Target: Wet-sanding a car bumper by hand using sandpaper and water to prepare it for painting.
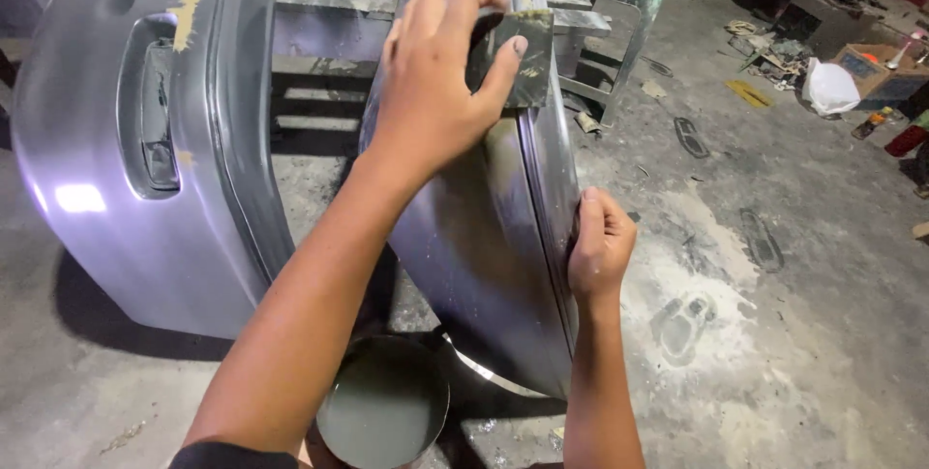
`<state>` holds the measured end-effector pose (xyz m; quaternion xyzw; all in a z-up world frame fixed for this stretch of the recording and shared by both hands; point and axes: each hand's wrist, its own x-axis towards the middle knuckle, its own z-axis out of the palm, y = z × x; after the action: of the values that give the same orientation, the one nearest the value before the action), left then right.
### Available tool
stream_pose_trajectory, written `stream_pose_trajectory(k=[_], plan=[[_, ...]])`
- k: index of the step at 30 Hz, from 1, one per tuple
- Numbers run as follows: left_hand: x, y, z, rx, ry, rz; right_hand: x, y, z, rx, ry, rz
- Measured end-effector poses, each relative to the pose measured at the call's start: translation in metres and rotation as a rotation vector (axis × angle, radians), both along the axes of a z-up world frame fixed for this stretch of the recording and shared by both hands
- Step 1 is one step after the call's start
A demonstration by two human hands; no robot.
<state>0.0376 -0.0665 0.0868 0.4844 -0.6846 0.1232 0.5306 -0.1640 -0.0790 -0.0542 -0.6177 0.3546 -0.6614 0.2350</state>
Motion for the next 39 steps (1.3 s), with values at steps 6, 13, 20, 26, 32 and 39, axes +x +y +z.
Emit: stream_pose_trajectory(k=[6,13,20,26,32,39], plan=[[-0.031,0.039,-0.041,0.190,-0.196,0.221,-0.001,0.003,0.004,0.000,0.022,0.012],[-0.044,0.030,-0.040,0.138,-0.134,0.336,-0.009,0.004,-0.002,0.040,0.052,-0.038],[-0.029,0.022,-0.007,0.315,-0.024,0.170,-0.006,0.008,0.002,0.013,0.049,-0.027],[-0.055,0.057,-0.076,-0.241,-0.214,0.324,-0.012,-0.002,-0.008,0.040,-0.005,-0.065],[-0.071,0.037,-0.019,-0.087,-0.114,0.115,-0.020,-0.017,-0.020,0.172,0.001,-0.103],[-0.043,-0.008,0.037,0.285,-0.001,0.129,-0.019,-0.025,-0.030,0.208,-0.021,-0.112]])
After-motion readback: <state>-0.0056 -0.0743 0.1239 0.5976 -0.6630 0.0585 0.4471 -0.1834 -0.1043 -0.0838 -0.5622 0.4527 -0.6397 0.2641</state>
